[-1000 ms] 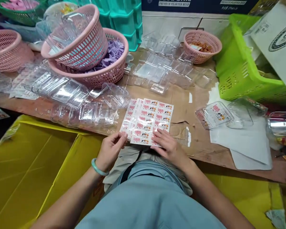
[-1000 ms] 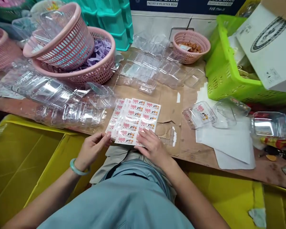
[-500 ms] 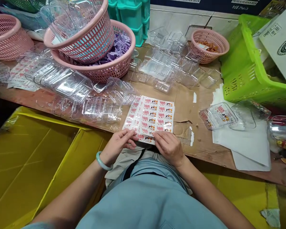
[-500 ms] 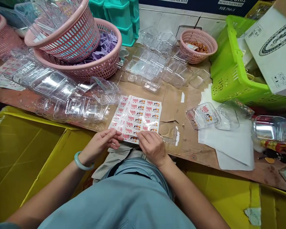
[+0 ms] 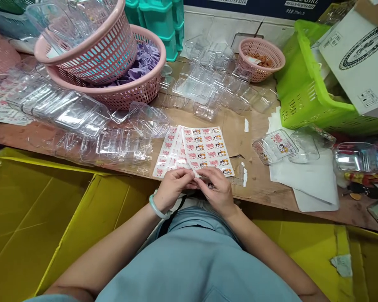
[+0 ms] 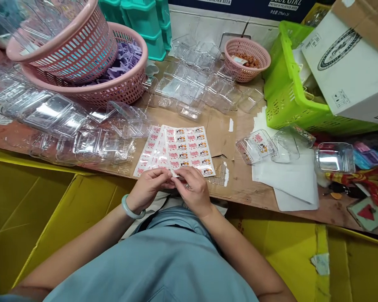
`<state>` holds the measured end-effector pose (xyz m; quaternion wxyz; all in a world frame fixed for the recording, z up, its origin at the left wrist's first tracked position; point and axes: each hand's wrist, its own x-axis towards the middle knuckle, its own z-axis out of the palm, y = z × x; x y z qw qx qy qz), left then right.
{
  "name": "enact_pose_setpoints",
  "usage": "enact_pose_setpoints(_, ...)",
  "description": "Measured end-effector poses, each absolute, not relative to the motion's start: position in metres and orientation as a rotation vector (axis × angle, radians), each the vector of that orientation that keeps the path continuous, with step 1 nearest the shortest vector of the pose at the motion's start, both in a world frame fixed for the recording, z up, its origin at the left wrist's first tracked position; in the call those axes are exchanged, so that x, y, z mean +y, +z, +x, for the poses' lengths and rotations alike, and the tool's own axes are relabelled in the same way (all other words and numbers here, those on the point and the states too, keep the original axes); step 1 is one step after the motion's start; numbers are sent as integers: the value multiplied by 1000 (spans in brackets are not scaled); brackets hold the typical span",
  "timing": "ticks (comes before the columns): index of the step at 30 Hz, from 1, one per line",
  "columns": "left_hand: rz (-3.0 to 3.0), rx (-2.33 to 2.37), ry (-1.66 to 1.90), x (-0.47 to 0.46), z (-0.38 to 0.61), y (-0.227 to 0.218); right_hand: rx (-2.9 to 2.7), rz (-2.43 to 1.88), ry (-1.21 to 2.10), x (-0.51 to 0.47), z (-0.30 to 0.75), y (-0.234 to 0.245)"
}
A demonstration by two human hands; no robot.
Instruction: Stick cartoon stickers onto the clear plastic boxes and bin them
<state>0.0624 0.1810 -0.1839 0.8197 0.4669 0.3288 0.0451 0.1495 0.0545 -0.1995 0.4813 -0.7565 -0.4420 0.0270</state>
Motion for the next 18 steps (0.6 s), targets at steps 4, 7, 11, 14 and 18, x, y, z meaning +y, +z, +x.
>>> enact_pose_setpoints(4, 1105, 690, 100, 179, 67, -185, -1097, -1846, 52, 50, 155, -202)
enact_pose_setpoints(7, 1248, 665, 128, 177, 69, -184, -1066, -1837, 71, 49, 153, -199)
enact_pose_setpoints(11, 1394, 632, 194, 173, 72, -184, -895, -1820, 144, 52, 148, -199)
enact_pose_setpoints(14, 1430, 672, 176, 176, 69, -190, -486, -1696, 241, 53, 159, -206)
enact_pose_setpoints(18, 1570, 713, 167, 192, 50, -192, 28, -1350, 217, 47, 194, -210)
